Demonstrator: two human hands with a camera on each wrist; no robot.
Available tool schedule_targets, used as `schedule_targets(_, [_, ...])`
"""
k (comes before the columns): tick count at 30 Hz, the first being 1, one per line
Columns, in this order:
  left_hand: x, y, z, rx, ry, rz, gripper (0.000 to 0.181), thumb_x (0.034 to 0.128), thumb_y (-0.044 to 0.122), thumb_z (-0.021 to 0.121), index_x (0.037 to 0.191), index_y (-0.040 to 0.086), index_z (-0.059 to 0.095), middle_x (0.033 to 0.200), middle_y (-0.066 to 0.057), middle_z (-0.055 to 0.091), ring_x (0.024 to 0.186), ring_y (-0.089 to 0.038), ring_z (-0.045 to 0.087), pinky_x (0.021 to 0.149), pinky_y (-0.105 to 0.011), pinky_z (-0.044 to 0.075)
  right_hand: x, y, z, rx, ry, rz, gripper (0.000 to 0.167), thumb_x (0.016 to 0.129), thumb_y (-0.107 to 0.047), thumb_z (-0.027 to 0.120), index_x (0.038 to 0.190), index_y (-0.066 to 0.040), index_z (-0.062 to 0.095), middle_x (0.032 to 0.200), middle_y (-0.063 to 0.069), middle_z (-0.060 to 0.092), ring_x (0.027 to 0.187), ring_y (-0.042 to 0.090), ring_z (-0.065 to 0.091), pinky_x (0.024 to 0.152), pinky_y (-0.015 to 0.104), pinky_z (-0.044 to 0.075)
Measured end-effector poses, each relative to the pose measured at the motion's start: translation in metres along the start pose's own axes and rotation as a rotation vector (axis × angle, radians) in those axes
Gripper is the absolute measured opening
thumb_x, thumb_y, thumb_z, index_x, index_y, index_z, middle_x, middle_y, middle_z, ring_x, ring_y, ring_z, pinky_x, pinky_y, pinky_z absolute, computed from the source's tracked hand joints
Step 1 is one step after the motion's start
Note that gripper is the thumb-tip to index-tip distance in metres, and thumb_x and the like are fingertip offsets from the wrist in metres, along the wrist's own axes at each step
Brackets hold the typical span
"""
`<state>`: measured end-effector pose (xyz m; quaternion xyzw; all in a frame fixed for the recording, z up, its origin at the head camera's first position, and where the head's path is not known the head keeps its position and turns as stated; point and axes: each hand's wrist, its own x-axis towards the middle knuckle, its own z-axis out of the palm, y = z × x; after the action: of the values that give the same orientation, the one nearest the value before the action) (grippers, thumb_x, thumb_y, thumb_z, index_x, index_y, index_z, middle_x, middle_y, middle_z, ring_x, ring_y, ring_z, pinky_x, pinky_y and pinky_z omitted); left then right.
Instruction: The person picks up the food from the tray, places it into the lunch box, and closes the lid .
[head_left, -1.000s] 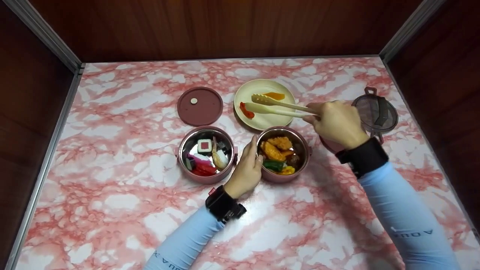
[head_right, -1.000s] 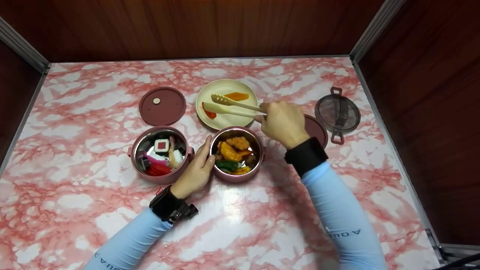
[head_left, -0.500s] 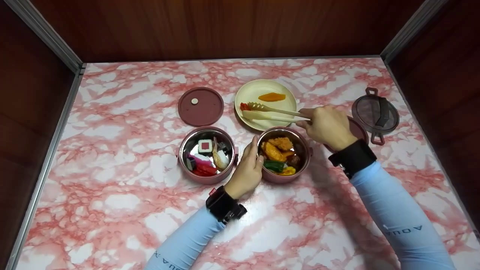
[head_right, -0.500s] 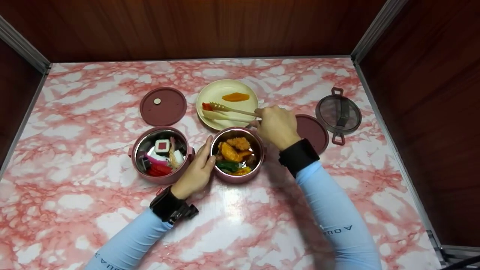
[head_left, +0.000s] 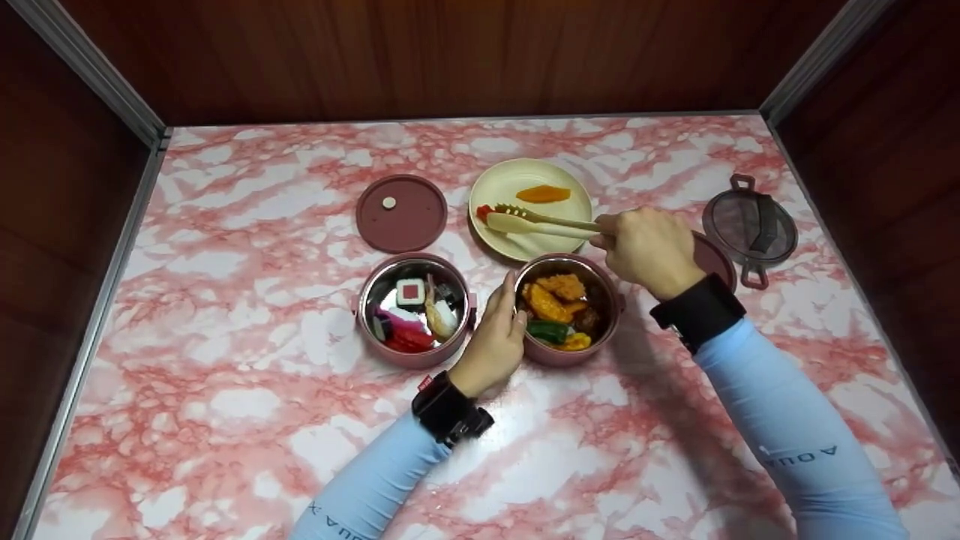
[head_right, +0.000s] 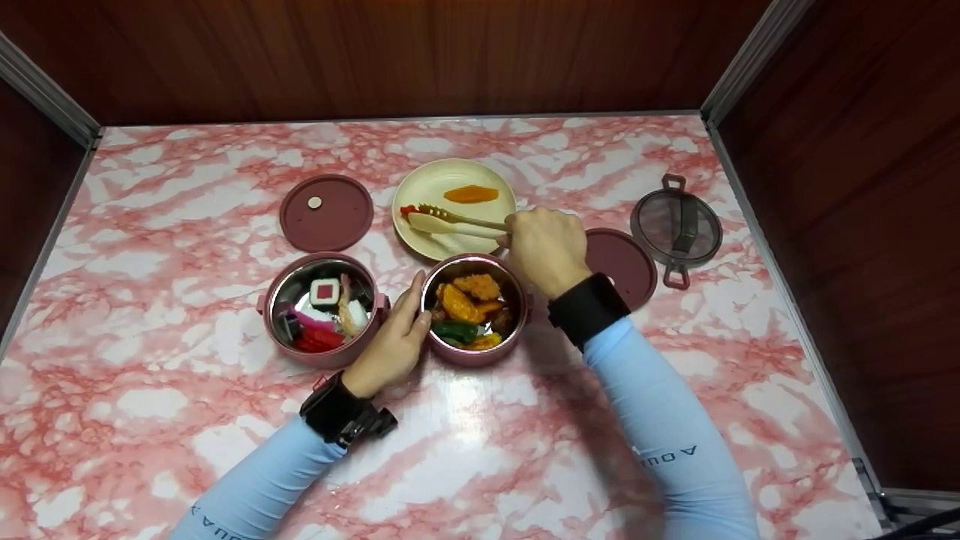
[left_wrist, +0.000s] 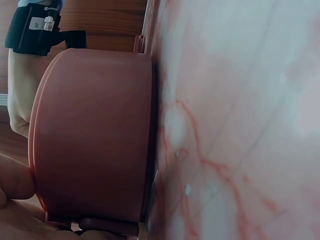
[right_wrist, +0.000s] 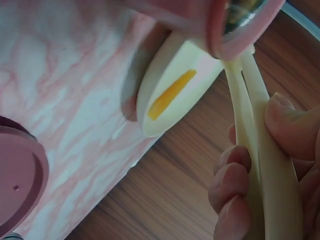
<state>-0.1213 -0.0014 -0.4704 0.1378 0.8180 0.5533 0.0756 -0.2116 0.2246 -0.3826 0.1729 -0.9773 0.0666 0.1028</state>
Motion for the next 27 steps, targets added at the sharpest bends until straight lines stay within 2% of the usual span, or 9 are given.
schedule_targets(5, [0.0, 0.001, 0.0, 0.009, 0.004, 0.014, 0.064, 0.1048, 0.008, 0.04, 0.157, -0.001, 0.006, 0.16, -0.023, 0.015, 0.145, -0.036, 0.023, 0.119, -0.042, 0.018, -0.002, 0.006, -0.008, 0.011, -0.003, 0.01, 0.013, 0.088, -0.029, 0.073, 0.081, -0.018, 0.072, 0.065, 0.009, 0.062, 0.057, 0.037, 0.058, 0.043, 0.051, 0.039])
schedule_targets(9, [0.0, 0.001, 0.0, 0.02, 0.009, 0.035, 0.063, 0.1045, 0.008, 0.04, 0.157, -0.003, 0.006, 0.159, -0.025, 0.017, 0.144, -0.037, 0.025, 0.118, -0.043, 0.019, -0.007, 0.015, -0.02, 0.024, -0.019, 0.054, 0.015, 0.09, -0.033, 0.071, 0.084, -0.019, 0.073, 0.067, 0.009, 0.063, 0.06, 0.037, 0.059, 0.045, 0.052, 0.04])
schedule_targets(13, [0.0, 0.0, 0.0, 0.022, 0.014, 0.046, 0.062, 0.1043, 0.007, 0.04, 0.156, -0.004, 0.008, 0.159, -0.026, 0.018, 0.144, -0.037, 0.025, 0.118, -0.043, 0.02, -0.019, 0.023, -0.041, 0.045, -0.056, 0.119, 0.022, 0.092, -0.038, 0.069, 0.104, -0.022, 0.078, 0.075, 0.011, 0.067, 0.066, 0.037, 0.06, 0.049, 0.053, 0.042])
schedule_targets(16, [-0.001, -0.001, 0.0, 0.015, 0.018, 0.047, 0.062, 0.1044, 0.006, 0.04, 0.157, -0.003, 0.009, 0.158, -0.026, 0.019, 0.144, -0.038, 0.026, 0.118, -0.044, 0.02, -0.03, 0.029, -0.058, 0.05, -0.065, 0.139, 0.029, 0.092, -0.037, 0.068, 0.117, -0.024, 0.076, 0.081, 0.014, 0.069, 0.068, 0.036, 0.06, 0.049, 0.051, 0.041])
schedule_targets(23, [0.0, 0.001, 0.0, -0.004, 0.013, 0.028, 0.062, 0.1048, 0.008, 0.04, 0.157, -0.001, 0.008, 0.159, -0.025, 0.018, 0.144, -0.038, 0.024, 0.118, -0.044, 0.019, -0.065, 0.043, -0.086, 0.044, -0.009, 0.09, 0.024, 0.089, -0.025, 0.071, 0.113, -0.023, 0.077, 0.081, 0.014, 0.071, 0.064, 0.034, 0.06, 0.046, 0.05, 0.039])
schedule_targets(25, [0.0, 0.001, 0.0, -0.005, 0.011, 0.024, 0.062, 0.1048, 0.008, 0.04, 0.157, -0.001, 0.008, 0.16, -0.024, 0.017, 0.144, -0.037, 0.024, 0.118, -0.043, 0.018, -0.077, 0.047, -0.094, 0.031, -0.025, 0.088, 0.026, 0.09, -0.029, 0.072, 0.115, -0.022, 0.077, 0.086, 0.016, 0.072, 0.064, 0.035, 0.061, 0.044, 0.05, 0.038])
schedule_targets(27, [0.0, 0.001, 0.0, -0.002, 0.008, 0.02, 0.063, 0.1048, 0.008, 0.04, 0.157, -0.001, 0.007, 0.16, -0.024, 0.017, 0.144, -0.037, 0.024, 0.118, -0.043, 0.019, -0.09, 0.051, -0.101, 0.009, -0.051, 0.091, 0.028, 0.091, -0.035, 0.071, 0.116, -0.023, 0.076, 0.083, 0.016, 0.071, 0.061, 0.035, 0.06, 0.042, 0.049, 0.037])
